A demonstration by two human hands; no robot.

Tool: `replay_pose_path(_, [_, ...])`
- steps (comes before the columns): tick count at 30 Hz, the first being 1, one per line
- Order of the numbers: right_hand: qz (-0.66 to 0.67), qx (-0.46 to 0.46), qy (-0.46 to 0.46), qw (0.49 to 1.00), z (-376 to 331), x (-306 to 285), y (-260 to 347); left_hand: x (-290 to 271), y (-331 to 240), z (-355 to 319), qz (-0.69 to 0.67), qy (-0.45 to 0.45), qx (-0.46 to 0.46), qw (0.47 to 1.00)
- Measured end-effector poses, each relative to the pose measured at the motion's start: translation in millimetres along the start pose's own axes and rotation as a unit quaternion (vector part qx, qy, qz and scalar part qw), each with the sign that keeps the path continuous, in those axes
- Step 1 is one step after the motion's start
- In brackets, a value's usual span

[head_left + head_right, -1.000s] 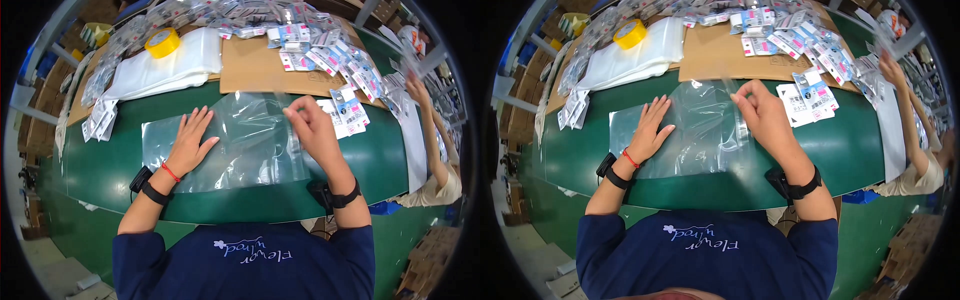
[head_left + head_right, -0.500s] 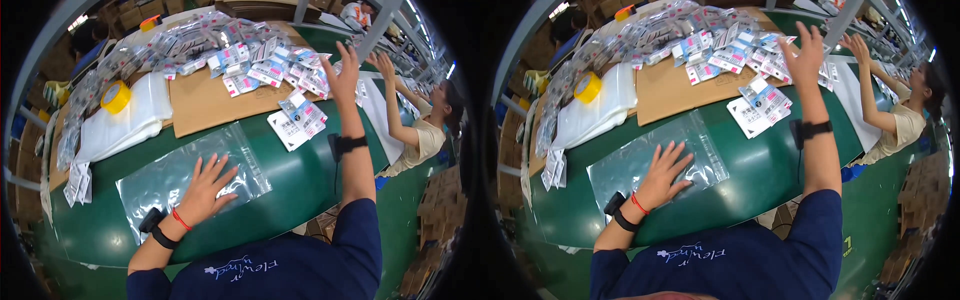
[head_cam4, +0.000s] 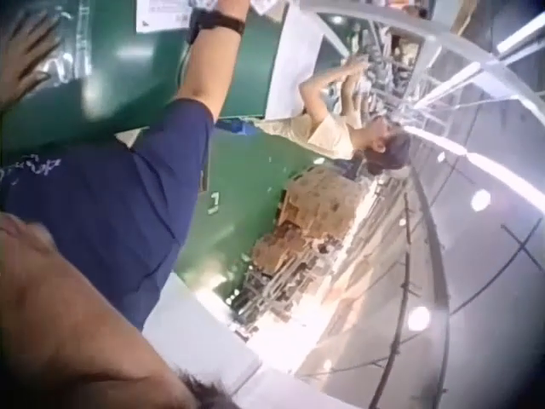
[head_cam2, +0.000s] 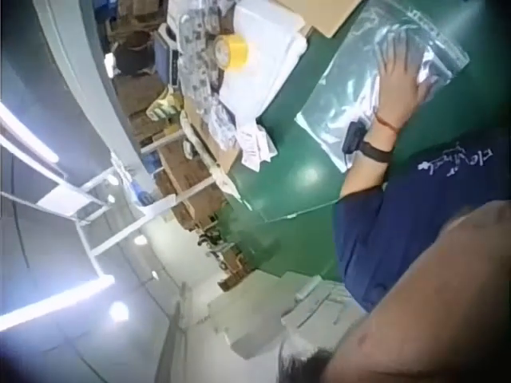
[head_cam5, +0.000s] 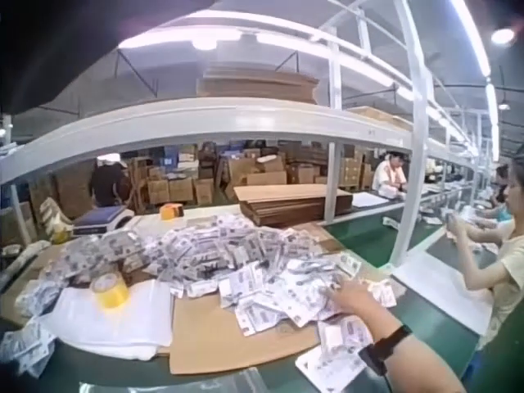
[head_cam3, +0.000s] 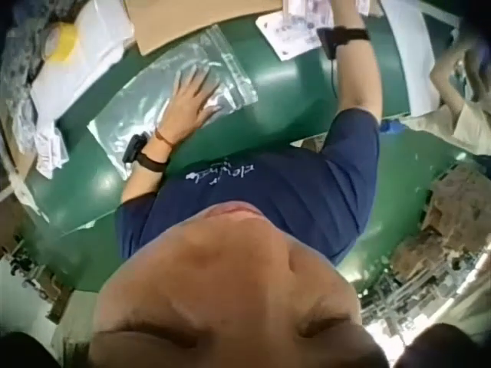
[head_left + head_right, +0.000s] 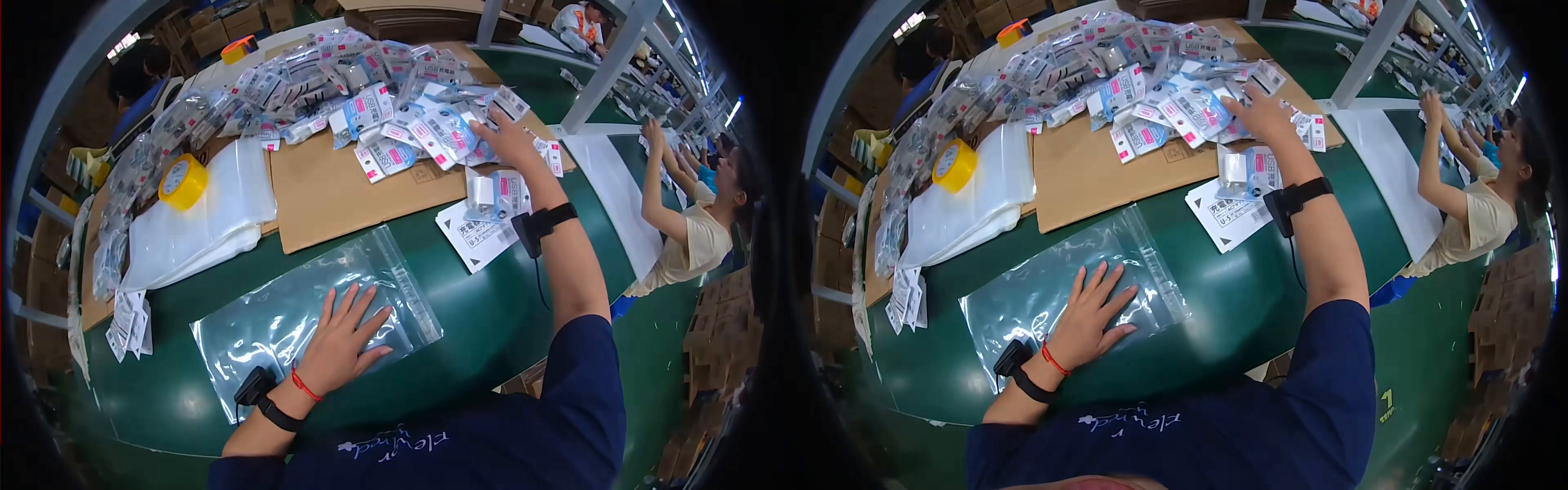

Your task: The person packages USB chargers by hand, gathering them from a pile and placing them into a plastic bag. They then insert a paper label into the bag, seal the bag, and set the finished package aside.

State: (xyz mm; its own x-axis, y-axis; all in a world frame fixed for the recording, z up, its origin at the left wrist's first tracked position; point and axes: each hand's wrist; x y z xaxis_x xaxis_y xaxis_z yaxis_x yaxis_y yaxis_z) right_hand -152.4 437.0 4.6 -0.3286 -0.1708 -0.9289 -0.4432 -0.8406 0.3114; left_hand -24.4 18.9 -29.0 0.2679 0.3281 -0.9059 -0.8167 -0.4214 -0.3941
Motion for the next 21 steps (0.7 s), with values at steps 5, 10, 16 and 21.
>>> replay_pose_path(5, [0.012, -0.058, 0.1, 0.993, -31.9, -4.5, 52.4, 0.3, 1.3, 0.5, 0.004, -0.001, 0.001, 1.0])
replay_pose_path(10, [0.031, -0.147, 0.066, 0.986, -63.2, 15.2, 103.3, 3.8, -1.5, -0.9, 0.019, -0.022, 0.021, 0.999])
replay_pose_path(16, [0.121, -0.306, 0.052, 0.943, -86.0, 5.3, 105.9, 5.8, -4.8, 1.6, 0.003, -0.042, 0.039, 0.998])
replay_pose_path(21, [0.21, -0.148, 0.136, 0.957, -171.6, -50.1, 115.2, 7.1, 2.2, -6.1, 0.011, -0.065, 0.045, 0.997])
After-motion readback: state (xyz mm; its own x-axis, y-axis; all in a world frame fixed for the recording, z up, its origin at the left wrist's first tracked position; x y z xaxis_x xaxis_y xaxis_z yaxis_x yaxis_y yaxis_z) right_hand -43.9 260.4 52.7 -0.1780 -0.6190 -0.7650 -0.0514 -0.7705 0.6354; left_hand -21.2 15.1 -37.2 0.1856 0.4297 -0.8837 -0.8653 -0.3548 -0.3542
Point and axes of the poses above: each hand's wrist, its own z-axis towards the middle knuckle, its own x-axis out of the palm, y = z × x, and after that the axes turned 2 degrees about -y, right-handed
